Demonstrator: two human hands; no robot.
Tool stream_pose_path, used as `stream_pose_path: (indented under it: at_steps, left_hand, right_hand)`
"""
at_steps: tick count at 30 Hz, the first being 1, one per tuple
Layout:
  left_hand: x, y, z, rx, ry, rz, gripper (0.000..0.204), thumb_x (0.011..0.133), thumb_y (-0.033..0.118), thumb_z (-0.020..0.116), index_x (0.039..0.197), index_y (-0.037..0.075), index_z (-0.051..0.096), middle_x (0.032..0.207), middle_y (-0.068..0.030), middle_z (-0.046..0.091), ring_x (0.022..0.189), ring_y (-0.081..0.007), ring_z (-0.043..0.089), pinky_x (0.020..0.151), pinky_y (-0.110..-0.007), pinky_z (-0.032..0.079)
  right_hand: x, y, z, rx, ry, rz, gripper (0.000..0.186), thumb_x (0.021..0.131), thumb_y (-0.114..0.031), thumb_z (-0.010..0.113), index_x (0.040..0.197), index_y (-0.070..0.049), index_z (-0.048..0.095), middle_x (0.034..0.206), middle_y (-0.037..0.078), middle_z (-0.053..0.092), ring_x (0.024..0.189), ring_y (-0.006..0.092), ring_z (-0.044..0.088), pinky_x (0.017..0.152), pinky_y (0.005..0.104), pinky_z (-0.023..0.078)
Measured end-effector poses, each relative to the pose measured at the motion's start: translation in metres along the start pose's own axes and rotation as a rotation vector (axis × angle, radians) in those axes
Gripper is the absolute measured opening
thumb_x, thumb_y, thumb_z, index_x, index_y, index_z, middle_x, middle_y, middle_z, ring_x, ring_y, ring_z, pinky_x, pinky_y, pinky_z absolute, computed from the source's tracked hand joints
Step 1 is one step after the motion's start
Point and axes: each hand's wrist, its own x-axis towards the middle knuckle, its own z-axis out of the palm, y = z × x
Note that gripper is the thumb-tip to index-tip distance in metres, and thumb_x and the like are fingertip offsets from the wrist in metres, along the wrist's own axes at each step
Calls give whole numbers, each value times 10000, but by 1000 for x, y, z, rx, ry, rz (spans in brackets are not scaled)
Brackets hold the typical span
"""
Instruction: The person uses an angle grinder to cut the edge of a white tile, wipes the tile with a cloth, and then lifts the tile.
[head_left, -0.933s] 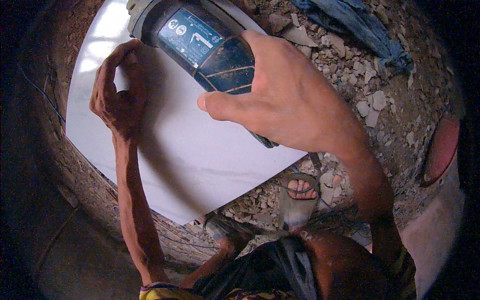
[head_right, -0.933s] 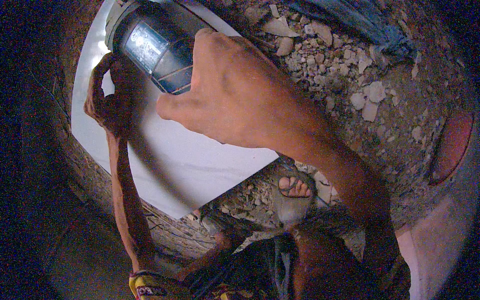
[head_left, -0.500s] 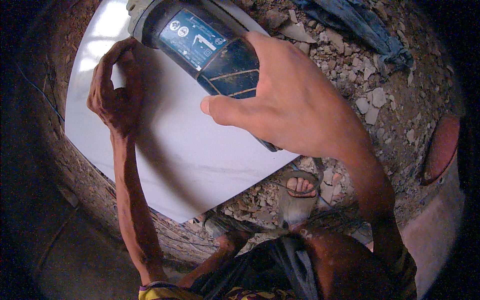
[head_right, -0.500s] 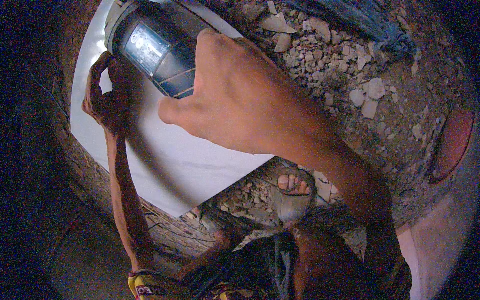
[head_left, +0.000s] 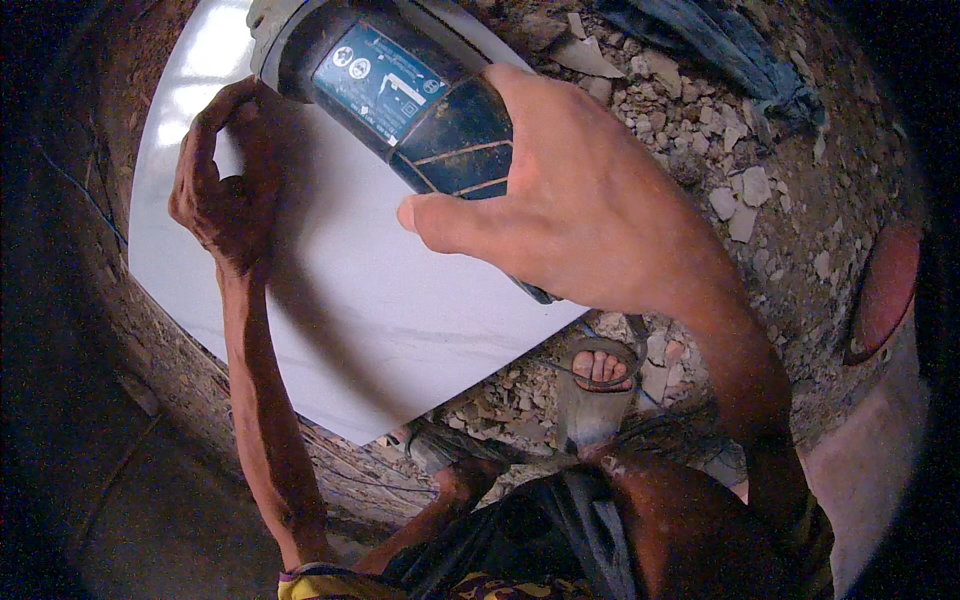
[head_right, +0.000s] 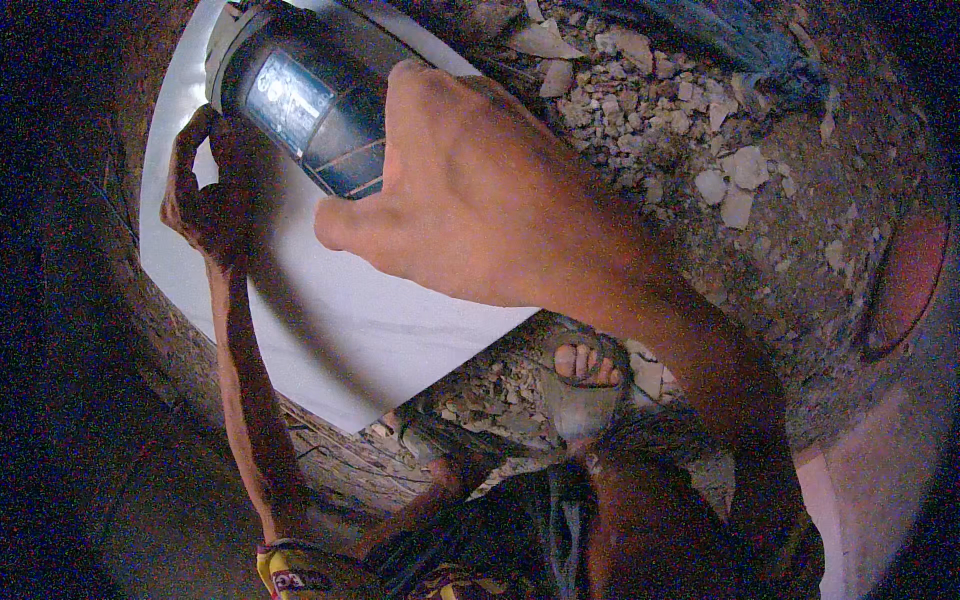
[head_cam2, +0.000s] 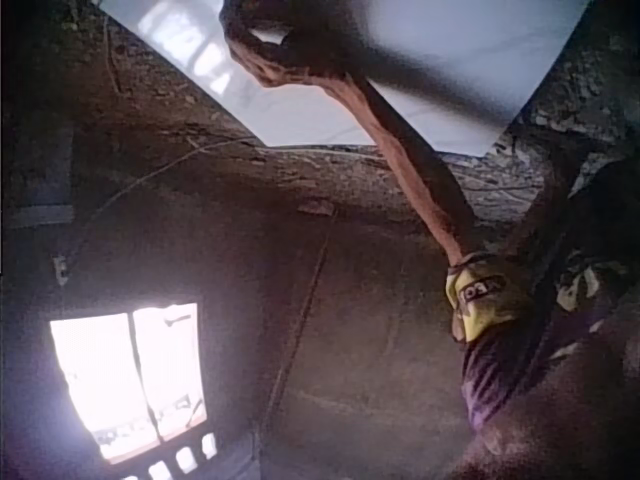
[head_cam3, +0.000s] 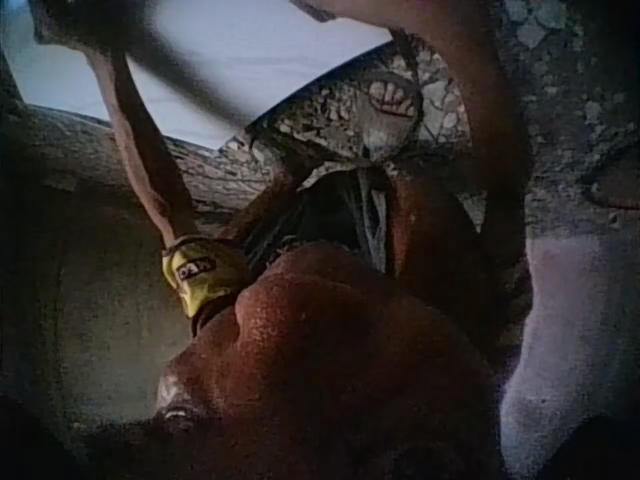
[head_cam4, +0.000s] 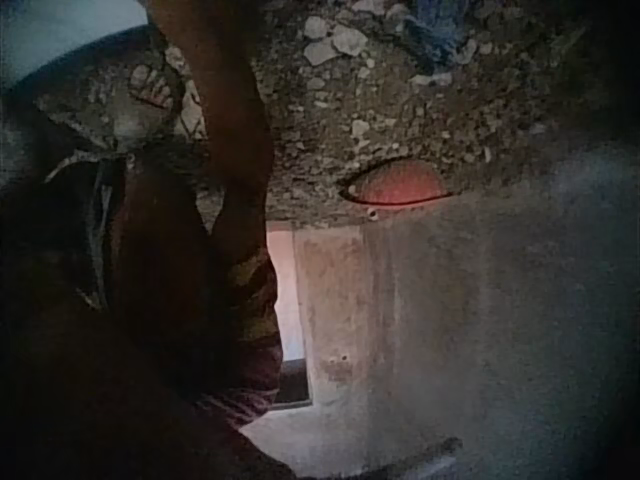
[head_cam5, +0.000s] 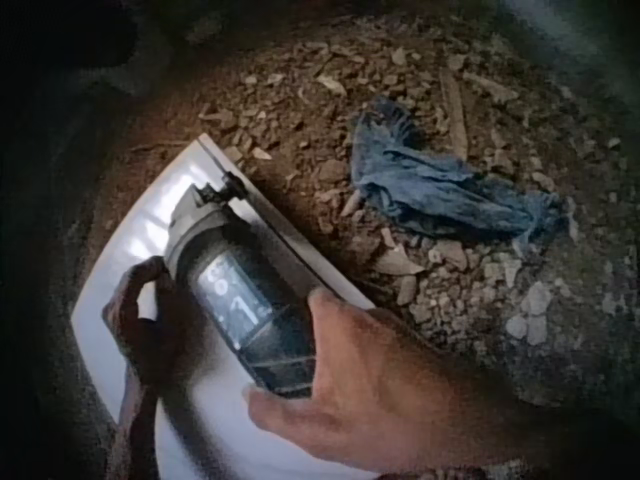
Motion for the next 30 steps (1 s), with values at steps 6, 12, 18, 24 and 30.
stream_pose_path:
  at_steps: [6,12,18,24,30]
  left_hand:
    - [-1,-6,6,-42,39,51,184,1049,79,747,1204,140,826,1155,-21,855,1046,-193,813,936,-345,626]
    - [0,1,2,-13,-5,4,209,1038,49,736,1205,138,824,1160,-15,855,1054,-188,812,940,-340,628]
    - [0,-5,3,-50,1,5,211,1038,51,736,1209,138,824,1162,-12,856,1061,-191,812,941,-339,628]
    - [0,-2,-1,-25,-14,-2,199,1052,74,730,1213,145,823,1166,-15,856,1061,-191,810,958,-341,623]
    - [2,0,-3,-27,-25,-3,186,1058,91,732,1208,153,824,1163,0,856,1059,-186,809,958,-338,620]
  right_hand:
    - [0,2,-1,1,-25,14,467,773,-317,829,942,100,704,886,310,759,858,446,793,803,520,623]
    - [-2,7,2,-10,-17,0,468,768,-312,825,942,105,703,859,316,750,838,448,790,787,522,620]
    - [1,3,0,10,-23,1,472,760,-314,824,934,107,703,868,313,756,850,448,792,796,521,622]
    - [-3,6,2,-51,-10,15,509,770,-331,828,993,109,705,931,318,768,886,449,793,823,519,625]
    - [-5,10,3,-25,-17,20,519,772,-336,829,1019,104,711,946,324,768,903,453,794,835,523,625]
